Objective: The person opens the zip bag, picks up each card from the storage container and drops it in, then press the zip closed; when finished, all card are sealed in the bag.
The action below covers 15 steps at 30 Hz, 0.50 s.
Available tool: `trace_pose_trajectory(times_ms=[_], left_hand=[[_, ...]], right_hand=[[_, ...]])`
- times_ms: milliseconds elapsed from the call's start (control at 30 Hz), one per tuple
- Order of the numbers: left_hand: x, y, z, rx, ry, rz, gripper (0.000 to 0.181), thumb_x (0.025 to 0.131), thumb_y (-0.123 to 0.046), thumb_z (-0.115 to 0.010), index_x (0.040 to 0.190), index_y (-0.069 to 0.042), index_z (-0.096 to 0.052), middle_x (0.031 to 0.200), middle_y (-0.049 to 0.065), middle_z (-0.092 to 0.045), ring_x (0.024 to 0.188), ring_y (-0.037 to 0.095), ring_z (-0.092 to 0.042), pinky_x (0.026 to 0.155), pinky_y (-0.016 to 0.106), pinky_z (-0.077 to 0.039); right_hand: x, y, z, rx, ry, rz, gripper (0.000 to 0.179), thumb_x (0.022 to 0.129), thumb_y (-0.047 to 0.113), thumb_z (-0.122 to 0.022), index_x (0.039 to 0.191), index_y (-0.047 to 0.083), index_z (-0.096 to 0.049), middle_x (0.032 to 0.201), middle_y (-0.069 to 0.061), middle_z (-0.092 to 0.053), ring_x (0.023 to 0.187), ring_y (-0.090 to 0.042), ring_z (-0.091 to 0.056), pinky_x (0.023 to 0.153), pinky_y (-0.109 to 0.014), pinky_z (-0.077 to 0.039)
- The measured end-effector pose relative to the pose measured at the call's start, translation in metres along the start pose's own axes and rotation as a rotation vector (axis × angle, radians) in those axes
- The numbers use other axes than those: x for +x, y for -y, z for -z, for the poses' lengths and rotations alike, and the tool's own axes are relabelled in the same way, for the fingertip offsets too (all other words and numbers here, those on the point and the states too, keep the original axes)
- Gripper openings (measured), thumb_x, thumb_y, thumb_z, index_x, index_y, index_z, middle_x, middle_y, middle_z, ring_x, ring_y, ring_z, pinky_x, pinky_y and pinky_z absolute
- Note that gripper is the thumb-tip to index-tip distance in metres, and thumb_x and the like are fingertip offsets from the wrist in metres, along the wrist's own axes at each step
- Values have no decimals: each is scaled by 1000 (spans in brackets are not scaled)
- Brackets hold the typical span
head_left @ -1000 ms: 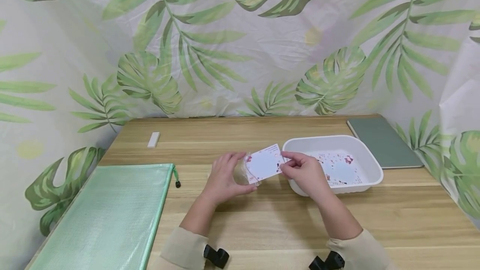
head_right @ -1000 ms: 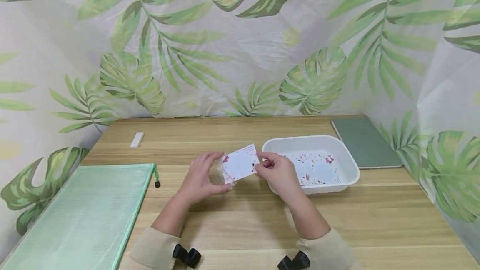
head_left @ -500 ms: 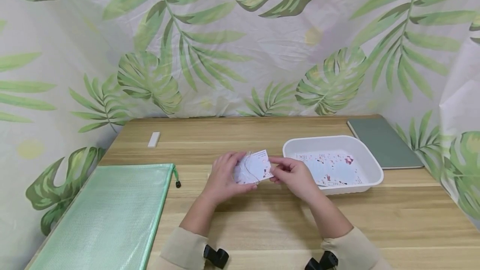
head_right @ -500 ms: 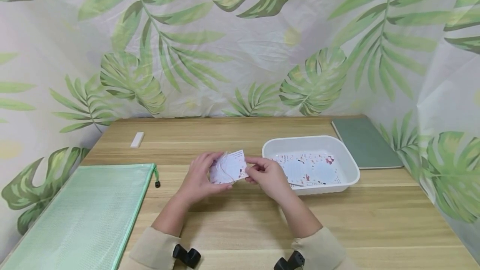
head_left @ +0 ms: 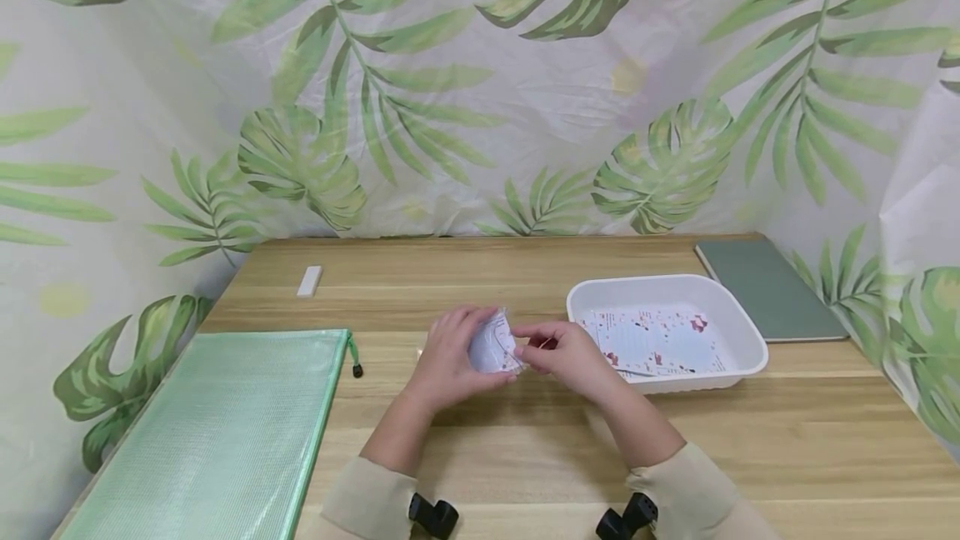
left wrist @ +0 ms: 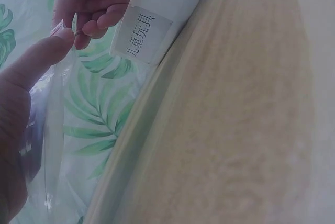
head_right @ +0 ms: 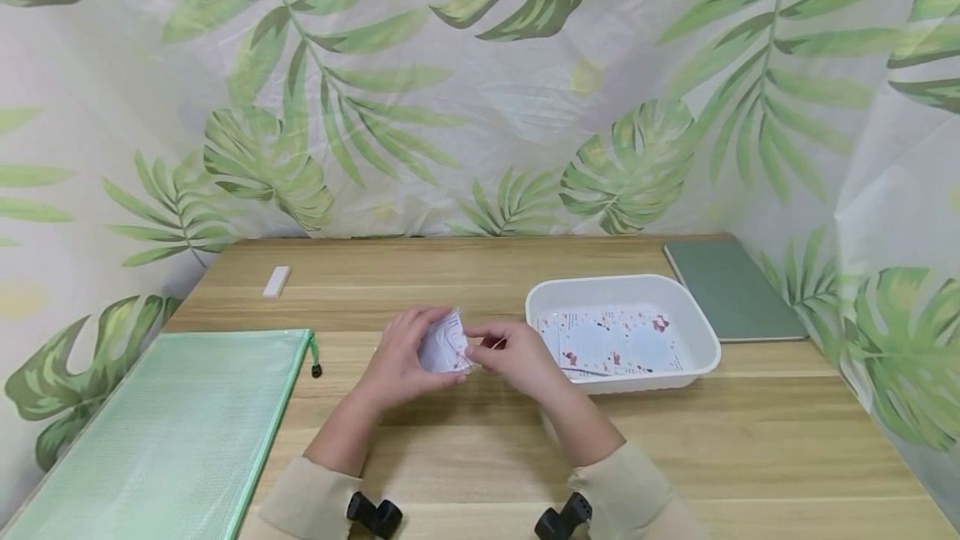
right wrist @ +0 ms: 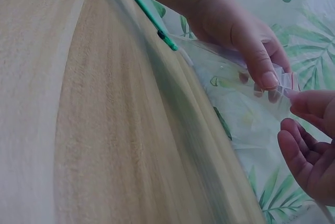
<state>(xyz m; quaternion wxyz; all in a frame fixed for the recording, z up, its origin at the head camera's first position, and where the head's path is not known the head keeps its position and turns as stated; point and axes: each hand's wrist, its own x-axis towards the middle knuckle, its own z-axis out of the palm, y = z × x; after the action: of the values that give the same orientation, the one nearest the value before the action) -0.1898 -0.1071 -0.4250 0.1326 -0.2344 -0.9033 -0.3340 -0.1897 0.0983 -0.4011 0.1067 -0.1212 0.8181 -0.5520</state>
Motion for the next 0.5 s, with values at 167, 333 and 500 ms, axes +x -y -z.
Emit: trace_pose_trajectory(times_ms=[167, 333, 500], left_hand=[[0, 1, 0, 4, 0, -4, 85, 63, -44, -86, 135, -11, -56, 129, 11, -58, 122, 31, -51, 103, 50, -37], [0, 1, 0, 4, 9, 5, 86, 63, -45, -86, 135, -11, -55, 130, 11, -58, 123, 31, -51, 103, 49, -37], [-1, 1, 0, 0, 10, 22, 85, 63, -44, -86, 135, -11, -56, 130, 11, -58, 123, 31, -50, 104, 50, -36]], right_hand=[[2, 0, -4, -5, 14, 5, 34, 86, 15, -73, 117, 1, -70, 75, -3, -61, 64, -10, -53, 56, -22, -47], [2, 0, -7, 13, 15, -22, 31, 88, 16, -70, 116, 2, -70, 74, -1, -60, 63, -10, -52, 57, -22, -47], [0, 2, -7, 48, -7, -40, 27, 90, 19, -68, 111, 3, -72, 82, -3, -66, 64, -12, -54, 61, -24, -51]])
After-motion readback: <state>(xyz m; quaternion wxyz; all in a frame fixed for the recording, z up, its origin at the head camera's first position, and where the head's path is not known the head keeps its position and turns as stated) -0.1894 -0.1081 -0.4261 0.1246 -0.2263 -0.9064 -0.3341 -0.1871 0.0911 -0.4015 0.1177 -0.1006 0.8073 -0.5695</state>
